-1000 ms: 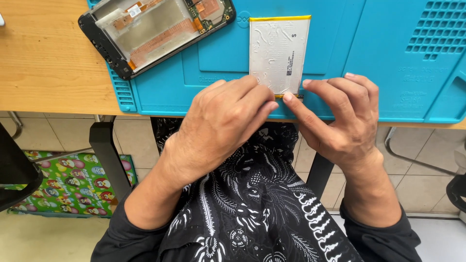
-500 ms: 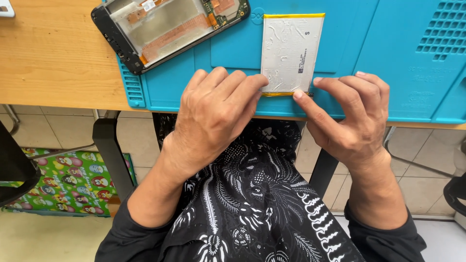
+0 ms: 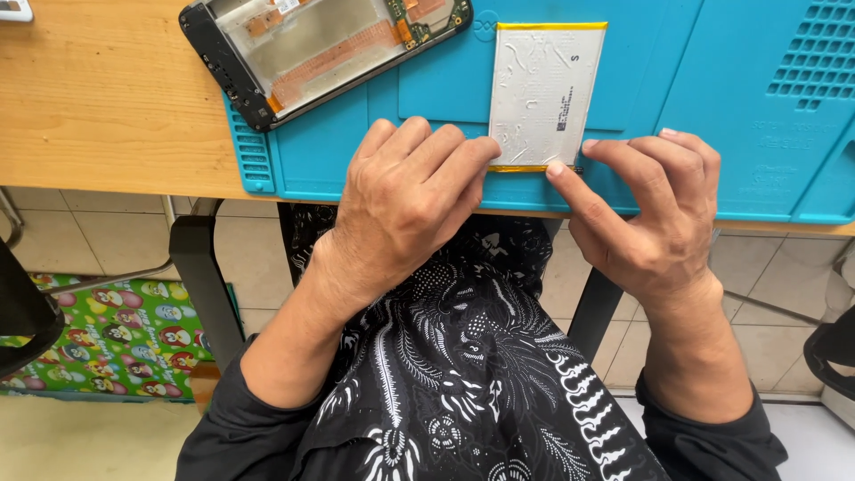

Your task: The person removes a battery from a disassembled smartphone, peels off a protective film from a new battery, and installs the new battery into the phone. They then connect a charging cable to the device.

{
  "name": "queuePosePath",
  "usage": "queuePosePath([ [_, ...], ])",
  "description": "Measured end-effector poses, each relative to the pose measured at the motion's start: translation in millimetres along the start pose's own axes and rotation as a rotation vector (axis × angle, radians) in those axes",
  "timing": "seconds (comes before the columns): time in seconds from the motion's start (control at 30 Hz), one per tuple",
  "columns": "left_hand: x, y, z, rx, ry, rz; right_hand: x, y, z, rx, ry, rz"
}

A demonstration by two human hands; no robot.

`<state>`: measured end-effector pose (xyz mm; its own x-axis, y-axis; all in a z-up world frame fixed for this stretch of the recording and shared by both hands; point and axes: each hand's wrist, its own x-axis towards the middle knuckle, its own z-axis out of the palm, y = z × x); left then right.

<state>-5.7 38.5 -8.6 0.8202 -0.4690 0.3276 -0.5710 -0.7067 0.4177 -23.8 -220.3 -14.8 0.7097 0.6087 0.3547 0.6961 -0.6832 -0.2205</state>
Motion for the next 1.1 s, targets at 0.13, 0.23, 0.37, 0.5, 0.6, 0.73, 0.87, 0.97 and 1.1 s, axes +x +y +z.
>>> queuePosePath([
  [0.13, -1.4, -0.6, 1.8, 0.062, 0.015, 0.028, 6.3, -0.8, -6.6, -0.030, -0.036, -0.042],
  [0.23, -1.4, -0.9, 2.0, 0.110, 0.035, 0.062, 11.7, 2.8, -10.2, -0.092, -0.053, -0.121],
  [0.37, -2.6, -0.4, 2.7, 0.133, 0.034, 0.074, 20.5, 9.7, -16.7, -0.157, -0.100, -0.229],
  [0.5, -3.6, -0.2, 3.8, 0.135, 0.054, 0.049, 29.9, 12.9, -20.5, -0.152, -0.139, -0.271],
  [0.6, -4.1, -0.1, 4.5, 0.133, 0.065, 0.041, 33.4, 11.3, -21.3, -0.160, -0.161, -0.266],
  [0.73, -4.1, 0.3, 5.1, 0.128, 0.083, 0.025, 35.8, 8.4, -22.3, -0.194, -0.200, -0.250],
  [0.87, -4.5, 0.1, 4.5, 0.127, 0.081, 0.028, 36.7, 3.1, -23.2, -0.234, -0.235, -0.230],
  [0.97, -4.8, 0.2, 3.9, 0.125, 0.082, 0.025, 37.0, -0.7, -22.4, -0.282, -0.267, -0.209],
  [1.1, -4.5, 1.1, 3.9, 0.122, 0.072, 0.019, 34.1, -0.9, -20.2, -0.280, -0.243, -0.211],
])
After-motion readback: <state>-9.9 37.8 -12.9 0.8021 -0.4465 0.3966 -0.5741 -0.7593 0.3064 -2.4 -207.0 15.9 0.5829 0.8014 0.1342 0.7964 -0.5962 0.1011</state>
